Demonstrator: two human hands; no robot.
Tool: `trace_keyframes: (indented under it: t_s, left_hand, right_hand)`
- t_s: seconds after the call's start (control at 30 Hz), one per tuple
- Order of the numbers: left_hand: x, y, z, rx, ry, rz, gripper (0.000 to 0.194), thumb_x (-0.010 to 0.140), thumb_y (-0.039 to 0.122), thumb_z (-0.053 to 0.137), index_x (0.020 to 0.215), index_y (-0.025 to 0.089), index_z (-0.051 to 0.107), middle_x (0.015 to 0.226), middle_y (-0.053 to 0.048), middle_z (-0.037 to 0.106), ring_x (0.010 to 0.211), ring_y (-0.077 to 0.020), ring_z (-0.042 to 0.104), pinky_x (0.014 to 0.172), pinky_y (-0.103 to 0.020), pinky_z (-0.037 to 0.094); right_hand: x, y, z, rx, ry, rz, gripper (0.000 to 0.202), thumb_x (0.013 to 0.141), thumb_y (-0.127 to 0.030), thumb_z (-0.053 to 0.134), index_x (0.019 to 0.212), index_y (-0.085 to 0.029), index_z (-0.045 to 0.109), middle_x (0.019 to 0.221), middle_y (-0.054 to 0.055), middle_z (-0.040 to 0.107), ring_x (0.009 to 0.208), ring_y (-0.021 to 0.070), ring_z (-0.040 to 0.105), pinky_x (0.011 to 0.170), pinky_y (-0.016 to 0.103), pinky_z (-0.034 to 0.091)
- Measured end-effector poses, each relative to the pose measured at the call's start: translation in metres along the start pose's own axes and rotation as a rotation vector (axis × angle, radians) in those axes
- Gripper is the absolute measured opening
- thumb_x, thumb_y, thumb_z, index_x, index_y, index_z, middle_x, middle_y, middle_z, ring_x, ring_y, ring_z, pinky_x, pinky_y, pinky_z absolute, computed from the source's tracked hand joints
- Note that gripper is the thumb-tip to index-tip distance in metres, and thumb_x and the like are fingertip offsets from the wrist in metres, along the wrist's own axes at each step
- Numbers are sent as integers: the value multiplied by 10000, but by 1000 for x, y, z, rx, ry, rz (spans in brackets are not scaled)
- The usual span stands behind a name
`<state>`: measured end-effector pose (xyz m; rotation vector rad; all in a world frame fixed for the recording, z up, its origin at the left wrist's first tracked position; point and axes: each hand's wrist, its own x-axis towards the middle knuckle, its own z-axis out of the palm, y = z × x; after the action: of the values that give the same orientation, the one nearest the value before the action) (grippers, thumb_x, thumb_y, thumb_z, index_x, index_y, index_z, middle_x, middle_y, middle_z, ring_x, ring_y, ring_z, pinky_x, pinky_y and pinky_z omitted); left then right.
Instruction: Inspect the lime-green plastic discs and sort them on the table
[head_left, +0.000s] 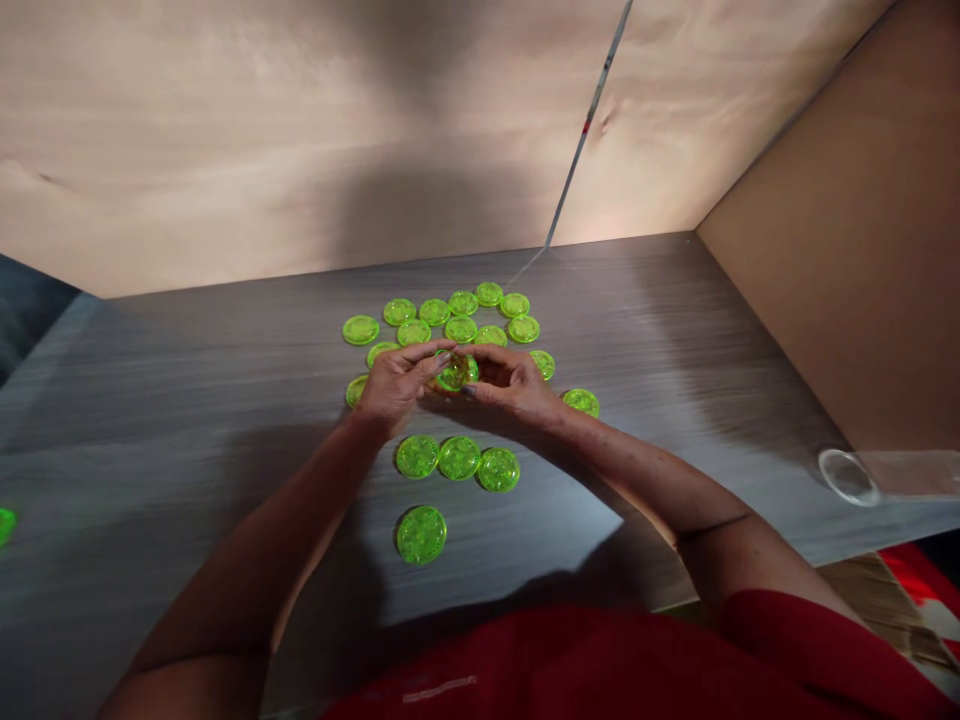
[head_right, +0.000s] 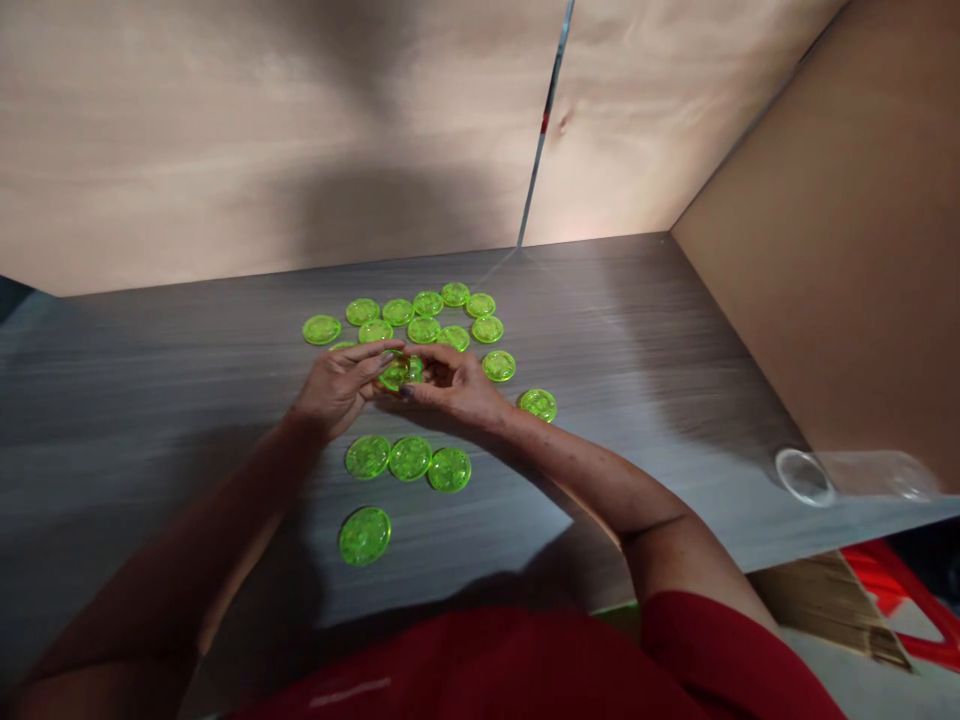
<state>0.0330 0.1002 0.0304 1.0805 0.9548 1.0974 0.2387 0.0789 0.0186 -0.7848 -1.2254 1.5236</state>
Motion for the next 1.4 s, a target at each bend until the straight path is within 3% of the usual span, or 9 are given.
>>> trace_keyframes:
  t_s: [0.13, 0.37, 0.5, 0.63, 0.83, 0.97, 1.2, 1.4]
  left_hand:
    - [-2, 0, 3, -80, -40, -23, 634, 662, 562, 1100, 1145, 201, 907, 1065, -119, 891, 908, -273, 857, 739, -372, 735]
    - [-3, 5, 1, -55, -139, 30, 641, 635, 346, 1113, 1226, 225, 895, 1209, -131, 892, 1139, -327, 861, 968, -419, 737]
    - [-1, 5, -4, -56, -180, 42, 676, 687, 334, 1093, 1309, 229, 850, 1317, -146, 867, 1175, -333, 858, 857, -363, 750]
    - [0, 2, -7, -56, -235, 63, 650, 746, 356, 1088, 1308, 217, 793, 1337, -141, 855, 1017, -284, 866, 673, -299, 732]
    - [-2, 6, -5, -17, -312, 117, 595, 798, 376, 1083, 1290, 206, 795, 1177, -96, 871, 777, -176, 803, 591, -248, 685]
    - [-4, 8, -3, 0, -274, 119, 579, 794, 406, 1083, 1280, 217, 832, 1058, -67, 868, 799, -198, 814, 610, -269, 696]
    - [-7, 7, 1, -1, -184, 104, 647, 658, 347, 1143, 1224, 210, 861, 1069, -73, 878, 788, -189, 806, 608, -262, 691]
    - [-10, 10, 4, 70, -147, 79, 698, 654, 377, 1131, 1269, 187, 864, 1002, -75, 865, 736, -180, 785, 569, -251, 672]
  right_hand:
    - [3, 2, -1, 29, 16, -2, 529, 734, -439, 1074, 1174, -275, 831, 1165, 47, 832, 1051, 221, 756, 961, 389, 662]
    - [4, -3, -1, -6, 29, -47, 598, 711, -513, 1091, 1179, -275, 805, 1120, 44, 813, 1020, 222, 750, 935, 386, 647]
    - [3, -12, -4, -57, 57, -124, 608, 735, -475, 1097, 1192, -276, 748, 1063, 9, 771, 912, 165, 720, 820, 304, 611]
    - [6, -12, -11, -133, 48, -141, 632, 736, -512, 1098, 1183, -270, 723, 1030, -14, 746, 764, 118, 654, 669, 255, 544]
    - [10, -3, -16, -143, -33, -110, 656, 787, -531, 1065, 1305, -287, 745, 1086, 14, 766, 811, 152, 686, 700, 300, 587]
    - [8, -5, -15, -180, -82, -149, 643, 810, -516, 1053, 1332, -286, 757, 1116, 30, 783, 812, 155, 665, 726, 322, 593]
    - [7, 3, -15, -264, -14, -234, 679, 804, -459, 1058, 1371, -278, 733, 1191, 41, 752, 834, 144, 659, 772, 337, 595]
    - [7, 3, -15, -273, -38, -200, 630, 819, -484, 1045, 1307, -241, 729, 1111, 37, 766, 860, 156, 677, 781, 330, 597]
